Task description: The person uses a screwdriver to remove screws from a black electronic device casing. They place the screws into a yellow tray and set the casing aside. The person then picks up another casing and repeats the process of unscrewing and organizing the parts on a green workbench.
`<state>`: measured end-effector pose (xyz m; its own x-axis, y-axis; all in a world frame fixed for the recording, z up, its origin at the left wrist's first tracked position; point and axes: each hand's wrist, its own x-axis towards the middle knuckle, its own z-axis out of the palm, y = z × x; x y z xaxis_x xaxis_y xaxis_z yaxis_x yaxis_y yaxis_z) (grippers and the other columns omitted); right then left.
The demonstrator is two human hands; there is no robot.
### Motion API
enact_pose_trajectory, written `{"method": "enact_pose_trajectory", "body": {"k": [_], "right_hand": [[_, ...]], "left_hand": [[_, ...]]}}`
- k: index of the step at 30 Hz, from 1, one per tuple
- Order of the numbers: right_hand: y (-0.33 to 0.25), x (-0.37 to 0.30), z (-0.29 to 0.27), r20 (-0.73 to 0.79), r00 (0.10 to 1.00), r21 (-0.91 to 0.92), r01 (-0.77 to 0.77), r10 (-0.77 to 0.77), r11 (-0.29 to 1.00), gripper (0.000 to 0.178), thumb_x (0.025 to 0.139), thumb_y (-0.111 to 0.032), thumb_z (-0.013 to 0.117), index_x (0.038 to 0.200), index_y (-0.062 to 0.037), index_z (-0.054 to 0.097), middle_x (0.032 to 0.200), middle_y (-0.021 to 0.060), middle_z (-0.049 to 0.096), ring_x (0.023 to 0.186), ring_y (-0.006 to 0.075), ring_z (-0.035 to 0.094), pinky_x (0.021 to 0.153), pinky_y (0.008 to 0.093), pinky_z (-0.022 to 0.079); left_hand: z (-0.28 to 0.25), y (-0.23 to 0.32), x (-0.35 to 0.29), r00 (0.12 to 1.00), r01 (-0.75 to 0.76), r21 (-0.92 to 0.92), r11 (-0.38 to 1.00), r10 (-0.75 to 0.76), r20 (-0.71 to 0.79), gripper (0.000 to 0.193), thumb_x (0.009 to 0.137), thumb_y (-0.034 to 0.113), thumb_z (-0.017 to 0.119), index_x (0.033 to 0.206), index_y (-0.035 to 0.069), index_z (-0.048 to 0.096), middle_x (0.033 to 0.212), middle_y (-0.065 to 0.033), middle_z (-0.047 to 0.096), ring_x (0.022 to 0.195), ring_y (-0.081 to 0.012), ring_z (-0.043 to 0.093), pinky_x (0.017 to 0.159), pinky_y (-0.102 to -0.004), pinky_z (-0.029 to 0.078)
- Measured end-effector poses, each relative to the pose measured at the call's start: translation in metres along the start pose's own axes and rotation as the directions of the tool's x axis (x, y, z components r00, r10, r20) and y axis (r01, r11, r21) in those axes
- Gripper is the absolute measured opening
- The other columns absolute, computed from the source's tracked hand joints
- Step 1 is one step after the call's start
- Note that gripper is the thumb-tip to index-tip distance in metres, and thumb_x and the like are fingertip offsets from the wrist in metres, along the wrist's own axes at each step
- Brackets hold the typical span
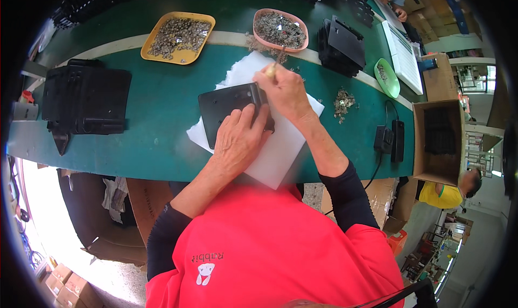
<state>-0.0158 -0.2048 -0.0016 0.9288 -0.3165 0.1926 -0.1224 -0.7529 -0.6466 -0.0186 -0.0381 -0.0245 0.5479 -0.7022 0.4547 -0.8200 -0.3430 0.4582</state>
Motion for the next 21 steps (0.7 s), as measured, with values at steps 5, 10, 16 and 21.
{"method": "enact_pose_trajectory", "body": {"k": [5,10,16,21], "right_hand": [[0.030,-0.017,-0.011,-0.074,0.988,-0.083,0.129,-0.135,0.988,0.015,0.083,-0.015,0.064,0.088,-0.0014,0.068,0.077,0.0178,0.067,0.072,0.0358,0.066,0.067,0.0374,0.052],[0.000,-0.051,-0.023,0.091,0.992,0.059,-0.098,0.092,0.993,0.021,0.086,-0.021,0.065,0.086,-0.0004,0.068,0.071,0.0188,0.065,0.066,0.0344,0.065,0.061,0.0393,0.051],[-0.005,-0.057,-0.038,0.419,0.836,0.601,-0.547,0.354,0.583,0.020,0.091,-0.021,0.066,0.080,-0.0036,0.064,0.053,-0.0018,0.050,0.039,0.0076,0.041,0.037,0.0253,0.028],[-0.010,-0.055,-0.073,0.367,0.877,0.736,-0.478,0.311,0.480,0.016,0.087,-0.019,0.070,0.086,-0.0042,0.064,0.057,-0.0064,0.049,0.041,0.0008,0.037,0.036,0.0197,0.025]], "left_hand": [[0.003,-0.006,-0.005,0.997,-0.074,-0.004,0.997,0.074,-0.026,0.043,0.073,0.017,0.075,0.113,0.006,0.063,0.110,-0.0119,0.058,0.089,-0.0279,0.058,0.076,-0.0369,0.049],[0.005,-0.006,-0.006,0.987,-0.131,0.007,0.991,0.131,-0.097,0.043,0.070,0.010,0.076,0.109,0.001,0.063,0.097,-0.0103,0.059,0.080,-0.0263,0.057,0.069,-0.0362,0.048],[-0.004,0.011,0.000,0.967,-0.161,-0.141,0.977,0.128,-0.219,0.043,0.068,0.005,0.076,0.108,0.000,0.062,0.093,-0.0110,0.059,0.079,-0.0270,0.057,0.068,-0.0370,0.047],[-0.015,0.017,0.009,0.946,-0.268,-0.236,0.934,0.209,-0.247,0.048,0.069,0.005,0.076,0.114,0.001,0.060,0.103,-0.0122,0.059,0.087,-0.0281,0.059,0.074,-0.0380,0.047]]}}
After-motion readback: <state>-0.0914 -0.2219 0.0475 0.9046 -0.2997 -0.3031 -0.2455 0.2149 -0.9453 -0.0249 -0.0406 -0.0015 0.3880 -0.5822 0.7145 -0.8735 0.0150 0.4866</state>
